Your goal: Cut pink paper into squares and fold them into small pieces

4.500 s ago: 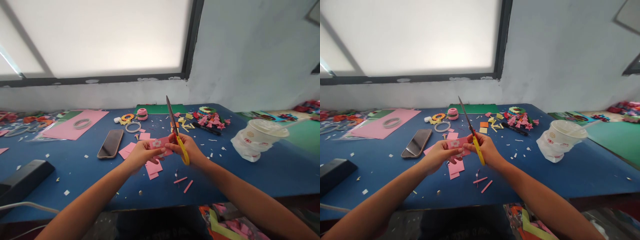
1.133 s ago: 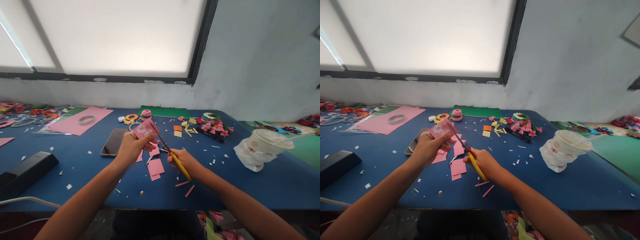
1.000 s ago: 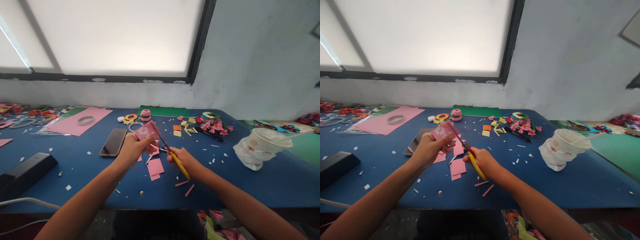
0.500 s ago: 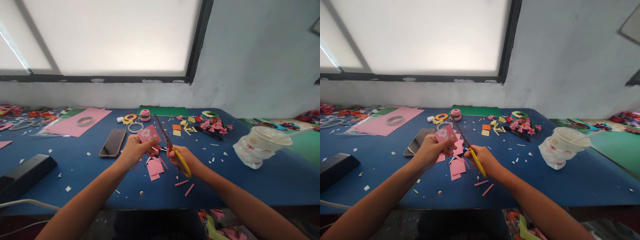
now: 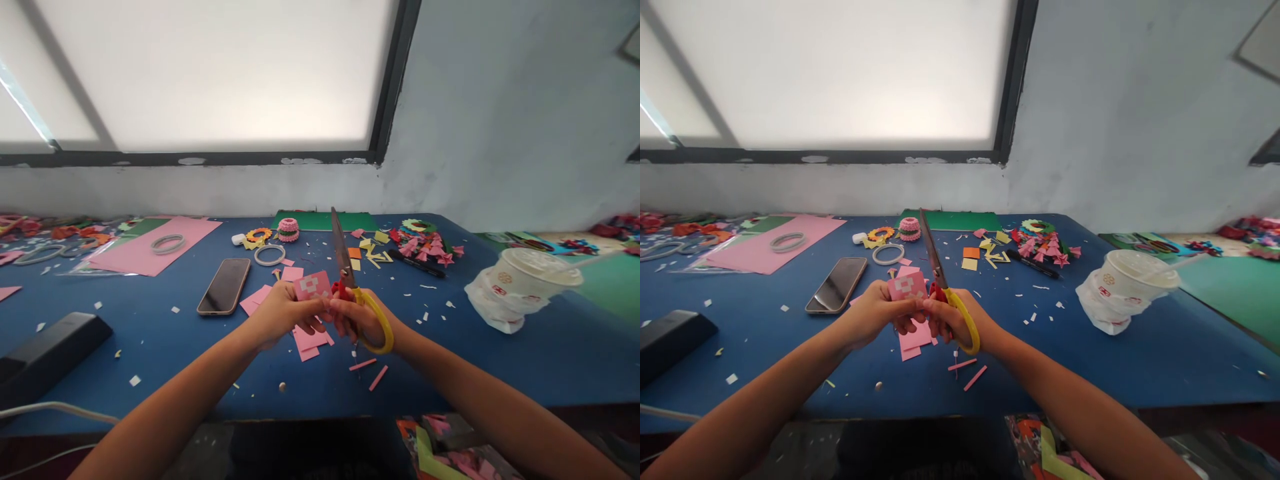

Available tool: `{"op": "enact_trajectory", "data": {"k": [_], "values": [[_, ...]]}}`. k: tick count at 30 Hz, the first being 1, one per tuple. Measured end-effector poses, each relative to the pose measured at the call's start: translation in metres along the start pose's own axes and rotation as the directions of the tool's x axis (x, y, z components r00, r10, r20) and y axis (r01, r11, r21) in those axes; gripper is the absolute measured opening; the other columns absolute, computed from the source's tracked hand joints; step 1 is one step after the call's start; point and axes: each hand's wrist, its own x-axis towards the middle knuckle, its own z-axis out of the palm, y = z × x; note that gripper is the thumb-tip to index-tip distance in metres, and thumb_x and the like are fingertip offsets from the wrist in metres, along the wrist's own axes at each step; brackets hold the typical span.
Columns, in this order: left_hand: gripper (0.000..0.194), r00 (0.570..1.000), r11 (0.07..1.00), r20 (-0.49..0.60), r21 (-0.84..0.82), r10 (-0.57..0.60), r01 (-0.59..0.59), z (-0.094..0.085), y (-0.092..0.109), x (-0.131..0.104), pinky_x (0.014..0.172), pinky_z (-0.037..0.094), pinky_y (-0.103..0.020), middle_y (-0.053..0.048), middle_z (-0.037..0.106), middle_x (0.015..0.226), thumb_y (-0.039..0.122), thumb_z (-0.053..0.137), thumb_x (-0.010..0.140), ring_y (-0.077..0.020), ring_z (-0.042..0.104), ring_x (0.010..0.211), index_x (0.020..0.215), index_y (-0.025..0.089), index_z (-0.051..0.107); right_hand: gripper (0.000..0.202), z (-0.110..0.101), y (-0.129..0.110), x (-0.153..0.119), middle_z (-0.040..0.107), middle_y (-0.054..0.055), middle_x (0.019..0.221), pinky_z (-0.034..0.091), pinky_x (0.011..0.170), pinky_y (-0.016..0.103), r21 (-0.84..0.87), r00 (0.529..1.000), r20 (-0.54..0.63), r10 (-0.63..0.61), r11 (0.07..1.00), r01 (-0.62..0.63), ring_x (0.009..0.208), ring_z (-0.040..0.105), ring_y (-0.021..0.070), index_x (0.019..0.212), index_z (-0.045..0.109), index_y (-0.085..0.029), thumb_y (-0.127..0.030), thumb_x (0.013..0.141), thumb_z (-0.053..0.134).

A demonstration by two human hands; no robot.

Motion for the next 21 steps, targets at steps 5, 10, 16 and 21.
{"op": "enact_trajectory", "data": {"k": [5,10,16,21], "values": [[0.022,0.999,0.999,0.005,-0.003,-0.054,0.054,0.000,0.000,0.000,0.043,0.045,-0.015,-0.007,0.070,0.070,0.035,0.068,0.069,-0.0097,0.061,0.050,0.070,0.013,0.068,0.032,-0.004,-0.001,-0.004,0.051,-0.005,0.049,0.034,0.036,0.017,-0.081,0.996,0.001,-0.086,0.993,0.086,0.036,0.044,0.0057,0.063,0.050,-0.017,-0.044,0.080,0.051],[0.021,0.996,0.997,0.070,0.059,-0.054,0.050,-0.001,0.004,-0.001,0.048,0.047,-0.017,-0.006,0.069,0.067,0.036,0.066,0.069,-0.0125,0.064,0.060,0.070,0.015,0.069,0.024,-0.006,0.000,-0.003,0.043,-0.008,0.042,0.028,0.034,0.018,0.076,0.997,0.014,-0.070,0.995,0.069,0.033,0.036,0.0051,0.063,0.047,-0.017,-0.038,0.075,0.053],[0.019,0.983,0.995,0.166,0.078,-0.081,0.068,-0.009,0.006,0.000,0.048,0.047,-0.017,-0.003,0.066,0.059,0.032,0.069,0.067,-0.0097,0.061,0.052,0.059,0.014,0.066,0.017,-0.017,-0.009,-0.001,0.037,-0.009,0.032,0.022,0.029,0.017,0.191,0.980,0.190,0.059,0.977,-0.096,0.027,0.028,0.0046,0.055,0.043,-0.018,-0.026,0.067,0.051],[0.014,0.920,0.975,0.338,0.162,-0.197,0.150,-0.009,0.006,-0.004,0.045,0.047,-0.017,-0.006,0.069,0.063,0.028,0.073,0.063,-0.0128,0.064,0.054,0.066,0.015,0.070,0.017,-0.019,-0.008,-0.003,0.039,-0.009,0.032,0.022,0.028,0.017,0.212,0.956,0.286,0.065,0.969,-0.130,0.026,0.029,0.0045,0.052,0.042,-0.018,-0.023,0.067,0.050]]}}
